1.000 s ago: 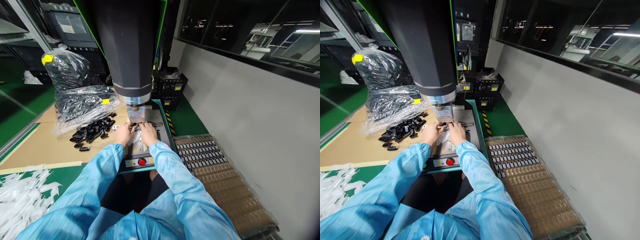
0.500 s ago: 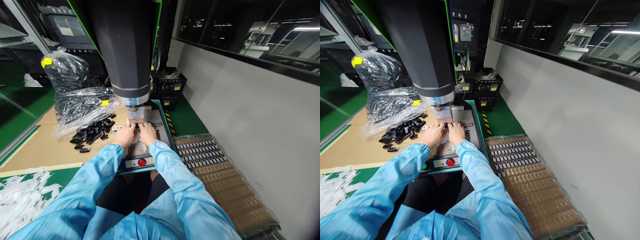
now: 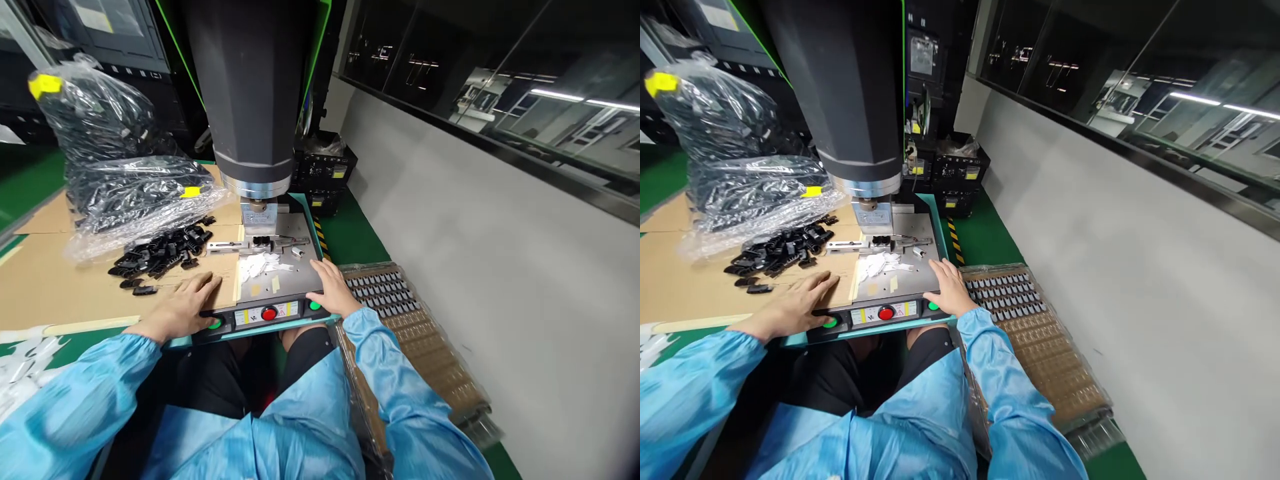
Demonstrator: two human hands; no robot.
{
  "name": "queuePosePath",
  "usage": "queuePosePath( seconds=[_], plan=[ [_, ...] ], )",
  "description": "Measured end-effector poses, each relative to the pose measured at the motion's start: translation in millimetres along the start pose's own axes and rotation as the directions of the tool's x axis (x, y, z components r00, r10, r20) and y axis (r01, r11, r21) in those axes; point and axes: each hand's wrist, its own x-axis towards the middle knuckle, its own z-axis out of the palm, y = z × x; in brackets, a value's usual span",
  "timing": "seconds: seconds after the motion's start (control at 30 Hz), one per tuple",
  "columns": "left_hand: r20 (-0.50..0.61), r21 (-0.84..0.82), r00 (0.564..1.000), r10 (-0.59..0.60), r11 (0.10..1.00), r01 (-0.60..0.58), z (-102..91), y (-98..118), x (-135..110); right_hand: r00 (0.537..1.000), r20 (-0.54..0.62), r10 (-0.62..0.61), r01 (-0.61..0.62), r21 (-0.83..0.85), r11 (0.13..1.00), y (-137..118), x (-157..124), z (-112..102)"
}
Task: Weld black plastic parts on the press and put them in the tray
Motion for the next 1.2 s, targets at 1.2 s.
queuePosePath(
  seconds=[1.2],
  plan=[
    [-0.359, -0.259, 0.932, -0.058, 0.965, -0.040, 25.2, 88, 46, 0.990, -0.136, -0.022, 0.039, 0.122, 0.992, -54, 32, 57]
  ],
)
